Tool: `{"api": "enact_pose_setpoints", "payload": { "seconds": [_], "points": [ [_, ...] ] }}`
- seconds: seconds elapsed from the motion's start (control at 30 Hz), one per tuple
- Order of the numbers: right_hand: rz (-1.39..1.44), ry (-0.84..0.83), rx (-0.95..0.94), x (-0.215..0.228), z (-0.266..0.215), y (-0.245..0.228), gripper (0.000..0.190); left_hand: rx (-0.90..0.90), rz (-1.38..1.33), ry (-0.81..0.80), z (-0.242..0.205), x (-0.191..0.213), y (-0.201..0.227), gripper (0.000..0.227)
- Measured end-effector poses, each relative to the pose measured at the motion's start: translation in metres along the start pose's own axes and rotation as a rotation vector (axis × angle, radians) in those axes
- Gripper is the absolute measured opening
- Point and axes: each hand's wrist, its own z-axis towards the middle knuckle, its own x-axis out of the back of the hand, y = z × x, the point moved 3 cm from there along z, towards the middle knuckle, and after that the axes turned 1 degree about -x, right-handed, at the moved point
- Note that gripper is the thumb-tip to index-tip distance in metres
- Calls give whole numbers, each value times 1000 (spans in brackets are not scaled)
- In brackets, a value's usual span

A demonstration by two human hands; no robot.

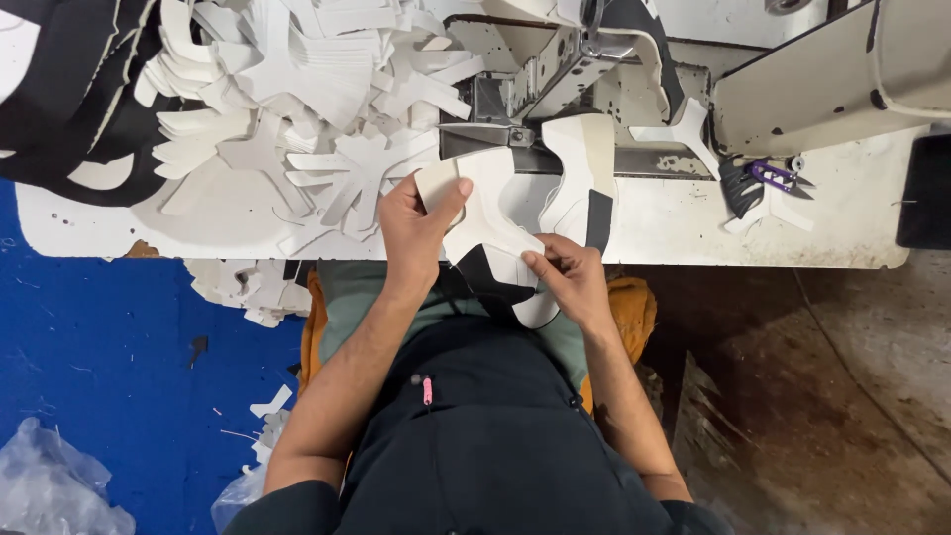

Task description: The person aligns black and white shoe parts under a sewing machine needle and sews them together. They use scissors to cut the thread after each stitch and place the finished piece aside before picking up the next pair of parts to repeat the process.

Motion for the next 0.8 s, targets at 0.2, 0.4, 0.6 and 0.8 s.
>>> {"api": "enact_pose_setpoints", "payload": {
  "seconds": [0.2, 0.4, 0.6, 0.8],
  "points": [
    [36, 13, 5, 0, 0, 5, 26, -7, -4, -15, 2, -4, 3, 19],
    [-28, 89, 20, 3, -6, 7, 26, 7, 71, -51, 3, -13, 9, 19],
    [8, 219, 190, 22, -16, -18, 27, 30, 85, -198, 18, -58, 44, 18],
    [127, 338, 123, 51, 2, -51, 26, 59, -140, -323, 64, -107, 43, 19]
  ]
}}
